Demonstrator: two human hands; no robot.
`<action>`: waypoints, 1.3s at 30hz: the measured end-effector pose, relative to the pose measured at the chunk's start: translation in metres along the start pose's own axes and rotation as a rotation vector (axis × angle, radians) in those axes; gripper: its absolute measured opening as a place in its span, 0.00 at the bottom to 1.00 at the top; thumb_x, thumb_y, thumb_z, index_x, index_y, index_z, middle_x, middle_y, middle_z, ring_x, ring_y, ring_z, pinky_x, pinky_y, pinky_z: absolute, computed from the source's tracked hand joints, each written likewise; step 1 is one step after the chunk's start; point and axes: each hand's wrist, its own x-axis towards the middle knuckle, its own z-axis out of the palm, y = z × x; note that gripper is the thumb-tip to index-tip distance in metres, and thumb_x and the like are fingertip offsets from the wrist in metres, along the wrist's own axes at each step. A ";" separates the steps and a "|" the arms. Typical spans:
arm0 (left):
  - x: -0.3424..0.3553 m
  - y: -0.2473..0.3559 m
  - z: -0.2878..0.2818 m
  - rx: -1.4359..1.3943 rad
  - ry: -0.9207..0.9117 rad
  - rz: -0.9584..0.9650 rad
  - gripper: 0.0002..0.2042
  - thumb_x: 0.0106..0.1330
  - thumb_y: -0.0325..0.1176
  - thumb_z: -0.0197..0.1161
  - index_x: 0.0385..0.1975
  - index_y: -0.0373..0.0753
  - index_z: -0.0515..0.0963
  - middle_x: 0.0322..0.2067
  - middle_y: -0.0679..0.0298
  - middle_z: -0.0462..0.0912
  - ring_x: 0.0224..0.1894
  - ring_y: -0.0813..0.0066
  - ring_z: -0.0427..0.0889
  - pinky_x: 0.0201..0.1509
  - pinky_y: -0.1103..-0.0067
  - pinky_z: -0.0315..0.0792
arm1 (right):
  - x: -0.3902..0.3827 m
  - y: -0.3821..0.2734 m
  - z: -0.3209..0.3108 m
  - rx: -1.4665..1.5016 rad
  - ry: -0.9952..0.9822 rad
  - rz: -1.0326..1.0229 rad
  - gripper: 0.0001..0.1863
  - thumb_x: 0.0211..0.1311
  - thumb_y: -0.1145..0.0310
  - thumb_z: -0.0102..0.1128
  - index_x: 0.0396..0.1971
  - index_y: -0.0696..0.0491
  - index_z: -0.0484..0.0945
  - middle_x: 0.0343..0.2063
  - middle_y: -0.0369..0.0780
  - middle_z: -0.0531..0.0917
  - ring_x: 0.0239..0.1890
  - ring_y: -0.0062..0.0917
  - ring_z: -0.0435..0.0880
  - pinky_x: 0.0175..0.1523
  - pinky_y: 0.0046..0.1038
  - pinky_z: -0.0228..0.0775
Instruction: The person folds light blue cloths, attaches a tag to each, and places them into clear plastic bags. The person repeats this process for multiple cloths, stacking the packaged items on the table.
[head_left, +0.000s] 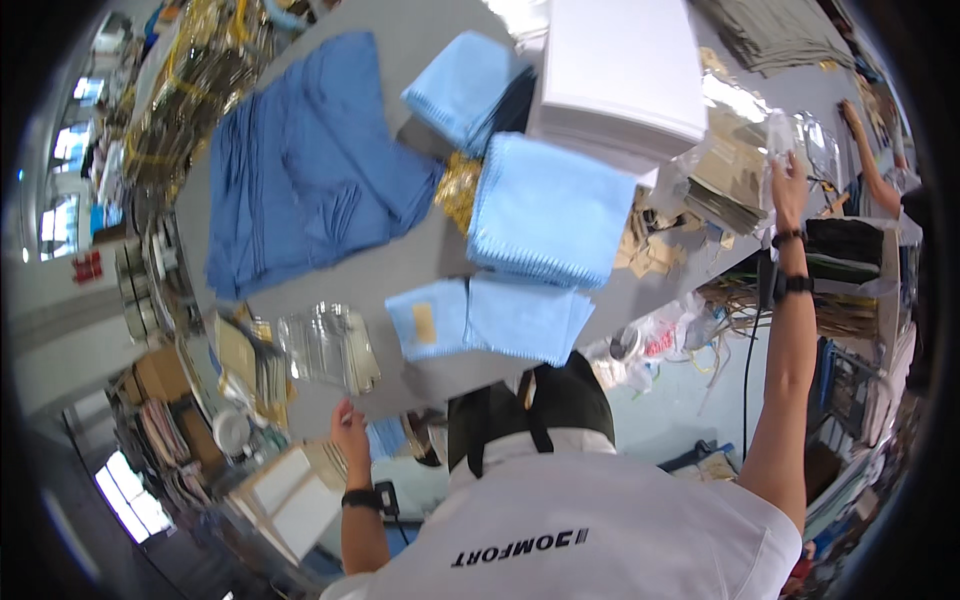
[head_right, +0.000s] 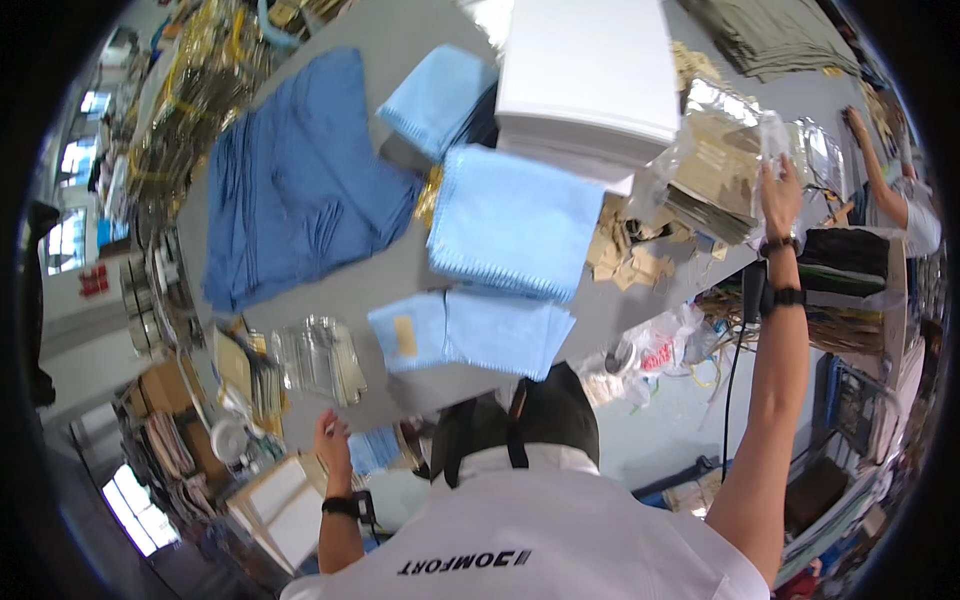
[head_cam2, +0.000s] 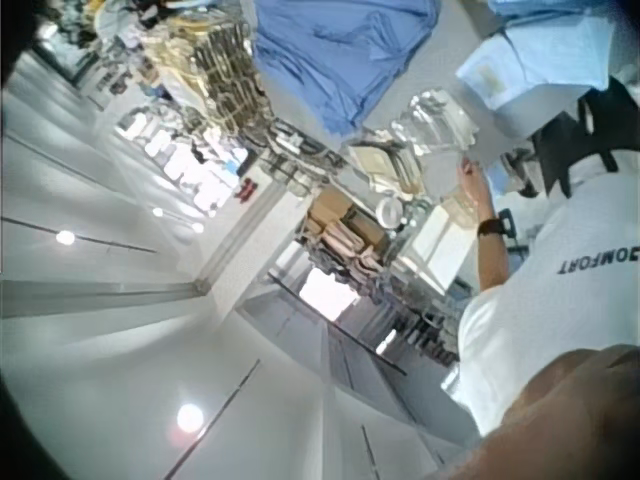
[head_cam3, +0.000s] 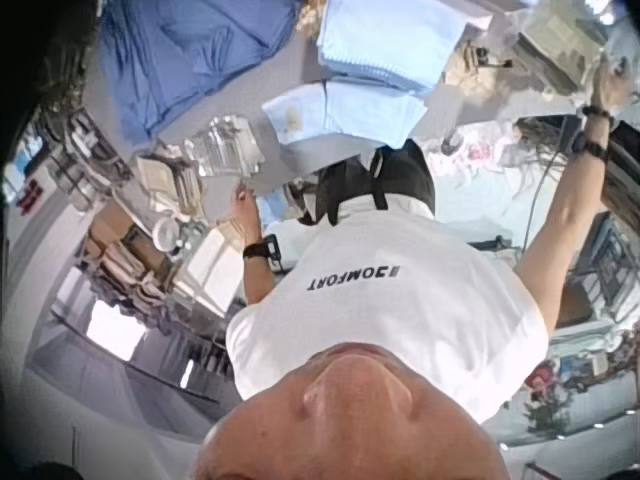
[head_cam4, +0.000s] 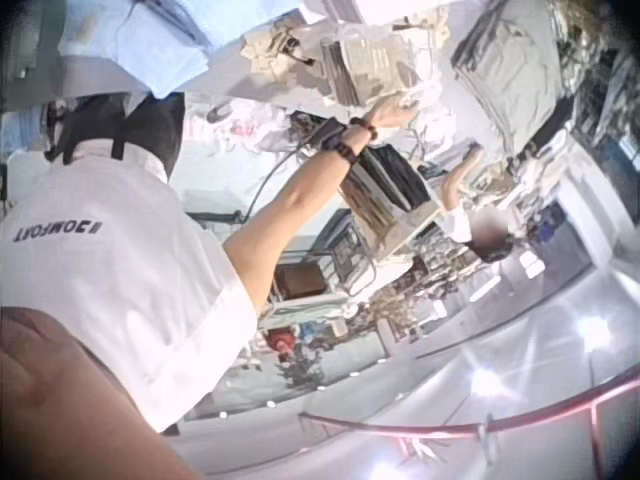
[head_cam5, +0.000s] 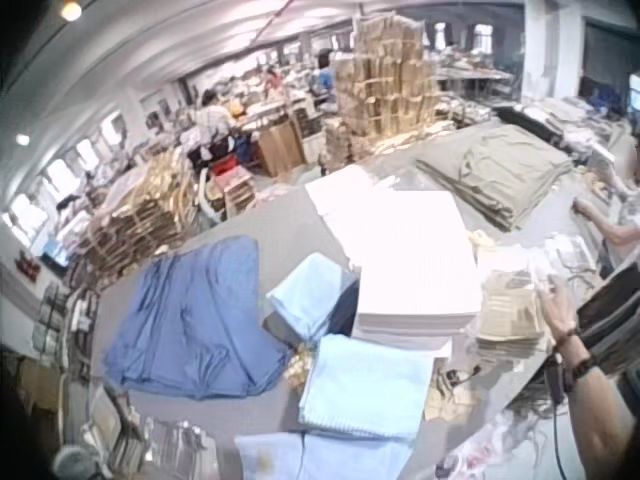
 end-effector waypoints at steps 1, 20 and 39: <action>-0.008 -0.008 0.002 0.017 0.006 -0.053 0.20 0.71 0.25 0.63 0.63 0.39 0.79 0.54 0.57 0.83 0.44 0.72 0.86 0.45 0.78 0.82 | -0.022 -0.020 -0.021 0.243 0.040 -0.096 0.28 0.75 0.59 0.63 0.69 0.57 0.77 0.61 0.46 0.86 0.58 0.34 0.86 0.62 0.33 0.77; 0.049 0.044 0.102 -0.197 -0.604 0.240 0.23 0.70 0.37 0.74 0.63 0.39 0.80 0.56 0.60 0.84 0.50 0.73 0.84 0.49 0.74 0.80 | -0.388 -0.260 -0.044 0.530 -0.174 -0.019 0.16 0.73 0.70 0.66 0.56 0.57 0.83 0.48 0.39 0.86 0.45 0.22 0.84 0.49 0.25 0.78; 0.127 0.265 0.338 -0.261 -1.274 0.094 0.43 0.72 0.52 0.70 0.79 0.36 0.60 0.72 0.60 0.70 0.73 0.66 0.69 0.77 0.68 0.62 | -0.339 -0.198 0.072 1.246 -0.805 0.656 0.63 0.67 0.15 0.34 0.82 0.58 0.54 0.80 0.55 0.60 0.82 0.43 0.57 0.82 0.42 0.50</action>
